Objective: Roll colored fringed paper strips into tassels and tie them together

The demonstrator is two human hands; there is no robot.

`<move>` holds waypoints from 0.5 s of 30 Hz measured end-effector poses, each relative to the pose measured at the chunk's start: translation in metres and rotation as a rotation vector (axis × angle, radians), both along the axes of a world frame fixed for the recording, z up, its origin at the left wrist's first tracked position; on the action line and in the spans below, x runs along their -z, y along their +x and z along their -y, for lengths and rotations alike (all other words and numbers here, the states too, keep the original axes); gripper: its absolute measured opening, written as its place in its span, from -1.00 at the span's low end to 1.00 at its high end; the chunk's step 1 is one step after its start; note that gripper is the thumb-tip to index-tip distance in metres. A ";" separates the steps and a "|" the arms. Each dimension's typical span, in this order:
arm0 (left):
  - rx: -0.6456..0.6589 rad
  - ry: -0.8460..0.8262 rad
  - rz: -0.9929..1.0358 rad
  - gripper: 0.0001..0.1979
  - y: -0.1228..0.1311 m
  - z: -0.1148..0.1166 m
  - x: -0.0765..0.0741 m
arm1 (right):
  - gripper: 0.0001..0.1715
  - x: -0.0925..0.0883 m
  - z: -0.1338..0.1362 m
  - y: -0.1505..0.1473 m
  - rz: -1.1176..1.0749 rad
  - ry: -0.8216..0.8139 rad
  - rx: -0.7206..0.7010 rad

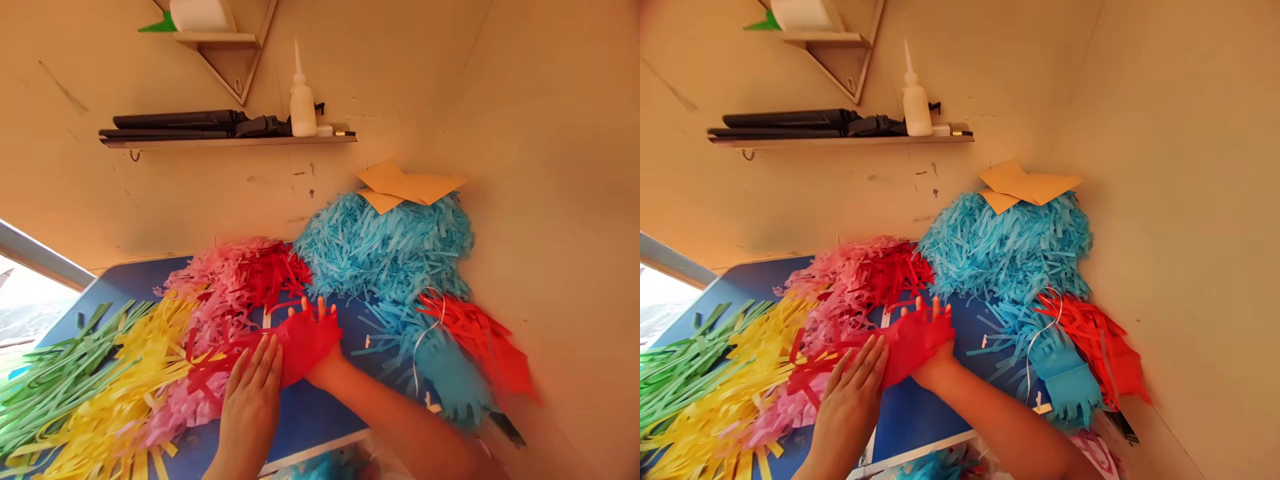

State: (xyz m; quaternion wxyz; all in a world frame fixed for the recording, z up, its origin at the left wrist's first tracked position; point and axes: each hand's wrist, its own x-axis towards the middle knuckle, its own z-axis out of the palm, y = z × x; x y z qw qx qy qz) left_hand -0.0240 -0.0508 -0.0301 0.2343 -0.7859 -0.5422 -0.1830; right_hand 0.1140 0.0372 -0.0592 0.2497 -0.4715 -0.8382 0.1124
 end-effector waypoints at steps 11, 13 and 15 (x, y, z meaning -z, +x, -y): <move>0.088 -0.282 0.008 -0.48 0.044 -0.001 0.102 | -0.50 0.000 0.020 0.225 0.332 0.014 0.546; 0.056 -0.353 0.047 -0.48 0.048 0.003 0.097 | -0.56 -0.004 0.038 0.205 0.207 0.150 0.558; 0.015 -0.422 0.104 -0.51 0.053 0.004 0.088 | -0.60 -0.001 0.055 0.163 0.086 0.116 0.167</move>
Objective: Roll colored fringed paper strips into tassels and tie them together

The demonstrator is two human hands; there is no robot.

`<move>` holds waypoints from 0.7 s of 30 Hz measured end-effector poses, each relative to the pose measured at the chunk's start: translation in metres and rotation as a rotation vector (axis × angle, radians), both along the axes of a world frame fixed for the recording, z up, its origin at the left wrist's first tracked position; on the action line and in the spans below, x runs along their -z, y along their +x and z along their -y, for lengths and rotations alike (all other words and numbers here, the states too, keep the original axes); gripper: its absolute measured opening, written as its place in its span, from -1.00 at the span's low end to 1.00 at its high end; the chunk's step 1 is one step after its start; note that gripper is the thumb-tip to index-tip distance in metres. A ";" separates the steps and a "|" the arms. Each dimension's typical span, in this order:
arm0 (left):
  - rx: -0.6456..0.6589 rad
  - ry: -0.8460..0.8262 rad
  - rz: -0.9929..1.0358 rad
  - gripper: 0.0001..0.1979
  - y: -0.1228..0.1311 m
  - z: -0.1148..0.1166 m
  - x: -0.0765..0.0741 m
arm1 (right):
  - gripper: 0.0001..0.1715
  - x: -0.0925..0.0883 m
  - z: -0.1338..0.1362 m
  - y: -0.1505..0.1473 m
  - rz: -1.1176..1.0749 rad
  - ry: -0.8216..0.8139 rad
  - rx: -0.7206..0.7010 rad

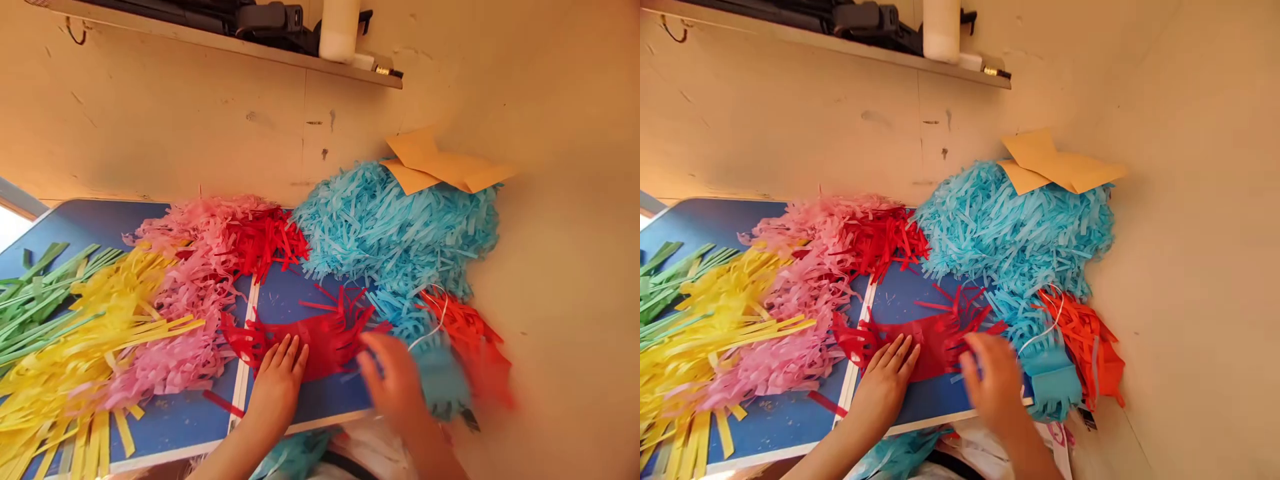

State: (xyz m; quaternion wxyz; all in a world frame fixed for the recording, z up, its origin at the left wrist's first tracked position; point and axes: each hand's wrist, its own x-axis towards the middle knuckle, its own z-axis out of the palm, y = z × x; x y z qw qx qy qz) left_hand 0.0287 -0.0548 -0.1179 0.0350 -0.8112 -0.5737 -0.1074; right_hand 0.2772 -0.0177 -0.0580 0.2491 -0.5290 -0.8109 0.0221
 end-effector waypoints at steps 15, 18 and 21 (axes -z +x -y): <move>-0.142 -0.101 0.278 -0.72 -0.045 -0.005 -0.034 | -0.82 0.035 -0.039 -0.040 -0.169 -0.361 -0.365; -0.203 -0.099 0.207 -0.68 -0.051 -0.006 -0.051 | -0.80 0.031 -0.040 -0.044 -0.182 -0.368 -0.338; -0.110 -0.099 0.262 -0.50 -0.038 -0.009 -0.060 | -0.80 0.029 -0.041 -0.046 -0.151 -0.372 -0.350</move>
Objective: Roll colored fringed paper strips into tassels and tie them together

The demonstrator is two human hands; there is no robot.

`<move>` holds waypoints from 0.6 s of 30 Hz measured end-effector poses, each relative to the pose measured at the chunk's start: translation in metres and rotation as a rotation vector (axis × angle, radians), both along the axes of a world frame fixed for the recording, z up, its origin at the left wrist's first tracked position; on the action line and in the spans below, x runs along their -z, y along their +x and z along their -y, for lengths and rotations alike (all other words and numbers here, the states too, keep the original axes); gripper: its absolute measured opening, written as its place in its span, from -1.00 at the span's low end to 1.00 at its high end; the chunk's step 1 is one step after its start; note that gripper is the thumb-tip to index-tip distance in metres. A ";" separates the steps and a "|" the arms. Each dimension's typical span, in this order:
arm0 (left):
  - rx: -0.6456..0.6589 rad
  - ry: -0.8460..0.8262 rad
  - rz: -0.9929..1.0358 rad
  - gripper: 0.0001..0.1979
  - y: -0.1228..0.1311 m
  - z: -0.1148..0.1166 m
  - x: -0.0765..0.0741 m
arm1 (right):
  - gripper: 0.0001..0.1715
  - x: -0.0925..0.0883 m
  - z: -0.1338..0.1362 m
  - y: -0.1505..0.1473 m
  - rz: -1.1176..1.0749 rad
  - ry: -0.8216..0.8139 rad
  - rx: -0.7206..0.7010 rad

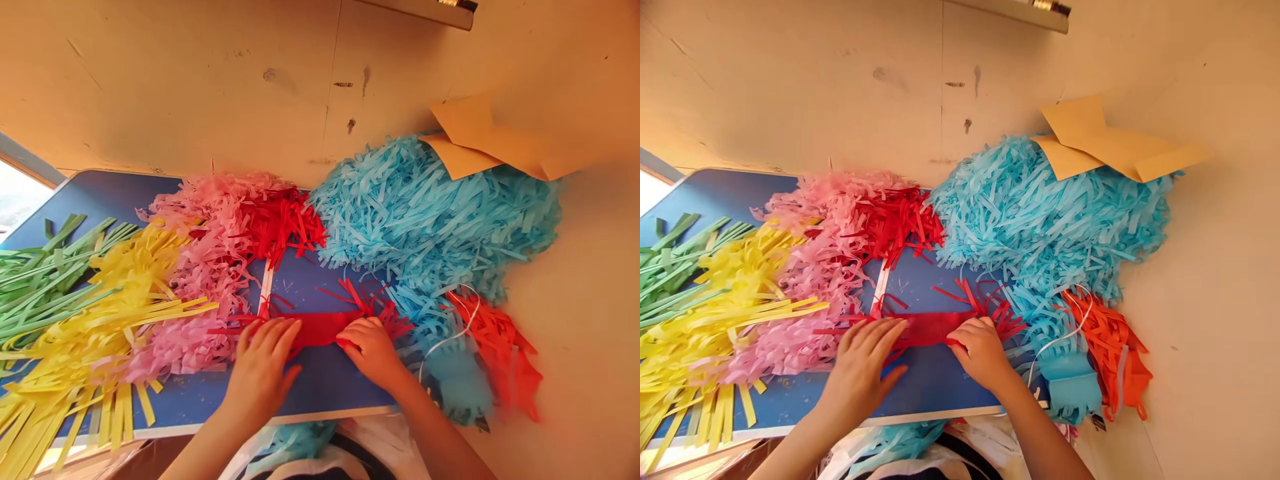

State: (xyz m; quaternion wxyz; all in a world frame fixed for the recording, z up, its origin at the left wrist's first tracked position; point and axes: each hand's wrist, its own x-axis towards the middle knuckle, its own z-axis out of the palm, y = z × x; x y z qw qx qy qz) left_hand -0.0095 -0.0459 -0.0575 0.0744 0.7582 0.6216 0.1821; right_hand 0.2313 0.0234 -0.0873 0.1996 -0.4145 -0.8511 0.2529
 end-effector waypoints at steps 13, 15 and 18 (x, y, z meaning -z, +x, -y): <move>-0.066 -0.313 0.054 -0.72 0.024 -0.040 0.017 | -0.75 0.002 -0.009 -0.009 0.279 0.060 0.214; -0.082 -0.317 0.003 -0.70 0.024 -0.042 0.019 | -0.76 0.005 -0.008 -0.012 0.299 0.091 0.245; -0.098 -0.312 -0.073 -0.72 0.026 -0.046 0.021 | -0.81 0.008 -0.006 -0.013 0.269 0.080 0.257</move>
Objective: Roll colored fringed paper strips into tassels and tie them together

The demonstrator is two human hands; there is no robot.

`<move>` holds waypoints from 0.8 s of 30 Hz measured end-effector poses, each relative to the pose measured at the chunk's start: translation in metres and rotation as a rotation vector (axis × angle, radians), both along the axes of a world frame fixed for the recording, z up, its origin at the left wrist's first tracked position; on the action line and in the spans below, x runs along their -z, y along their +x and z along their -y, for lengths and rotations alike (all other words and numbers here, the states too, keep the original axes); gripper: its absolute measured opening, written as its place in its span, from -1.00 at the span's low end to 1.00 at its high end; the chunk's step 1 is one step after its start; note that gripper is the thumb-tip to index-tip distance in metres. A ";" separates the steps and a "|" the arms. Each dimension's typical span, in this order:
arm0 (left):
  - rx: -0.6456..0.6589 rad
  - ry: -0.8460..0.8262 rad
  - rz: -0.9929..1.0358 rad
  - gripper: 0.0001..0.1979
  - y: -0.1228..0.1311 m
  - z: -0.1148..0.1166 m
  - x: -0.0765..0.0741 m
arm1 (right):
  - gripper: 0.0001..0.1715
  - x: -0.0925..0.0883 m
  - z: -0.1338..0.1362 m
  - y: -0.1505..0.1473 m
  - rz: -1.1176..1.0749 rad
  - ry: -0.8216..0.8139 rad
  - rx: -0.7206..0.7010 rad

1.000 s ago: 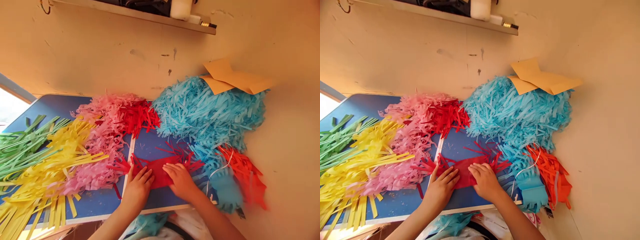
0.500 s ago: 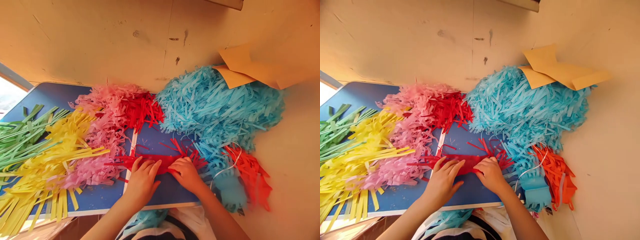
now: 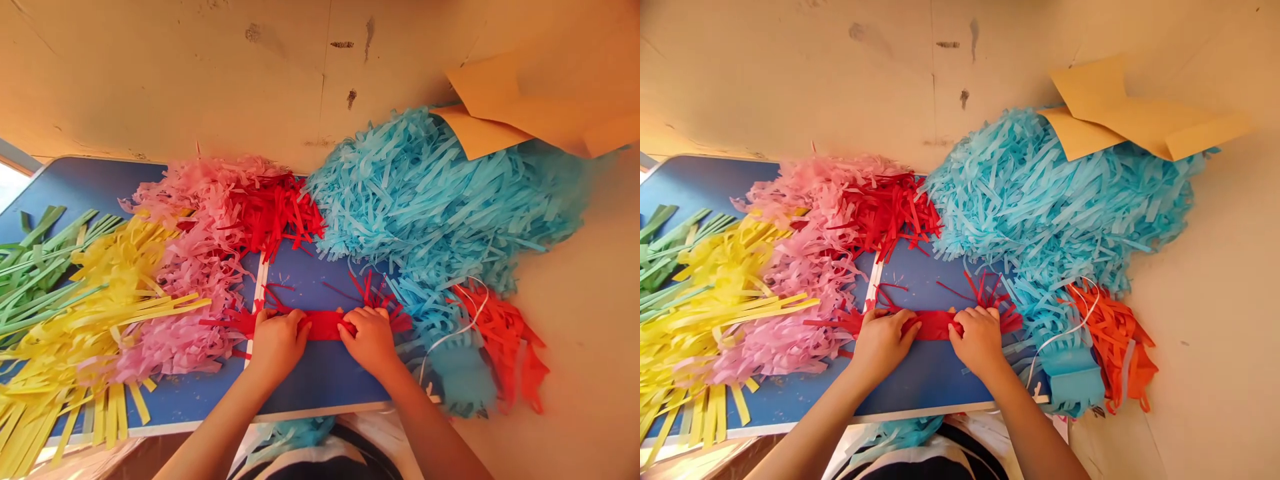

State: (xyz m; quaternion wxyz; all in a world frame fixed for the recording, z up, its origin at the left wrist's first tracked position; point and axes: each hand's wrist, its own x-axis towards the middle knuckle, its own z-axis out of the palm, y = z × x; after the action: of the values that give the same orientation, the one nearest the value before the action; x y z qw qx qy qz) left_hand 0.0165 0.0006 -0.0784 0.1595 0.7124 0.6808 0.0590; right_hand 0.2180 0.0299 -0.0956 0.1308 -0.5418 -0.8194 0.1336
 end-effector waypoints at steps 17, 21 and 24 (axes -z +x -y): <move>0.022 -0.064 -0.137 -0.62 0.002 -0.011 0.001 | -0.67 0.006 -0.004 0.000 -0.017 -0.002 0.045; 0.032 -0.096 -0.169 -0.62 0.003 -0.013 0.000 | -0.66 0.007 -0.005 -0.001 -0.011 -0.006 0.056; 0.030 -0.101 -0.165 -0.64 0.004 -0.011 -0.001 | -0.66 0.006 -0.005 -0.002 0.005 -0.020 0.060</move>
State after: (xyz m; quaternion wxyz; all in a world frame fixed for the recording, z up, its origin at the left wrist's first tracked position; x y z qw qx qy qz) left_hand 0.0207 0.0115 -0.0771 0.1395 0.7161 0.6829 -0.0368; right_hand 0.2159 0.0346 -0.1017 0.1271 -0.5678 -0.8018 0.1363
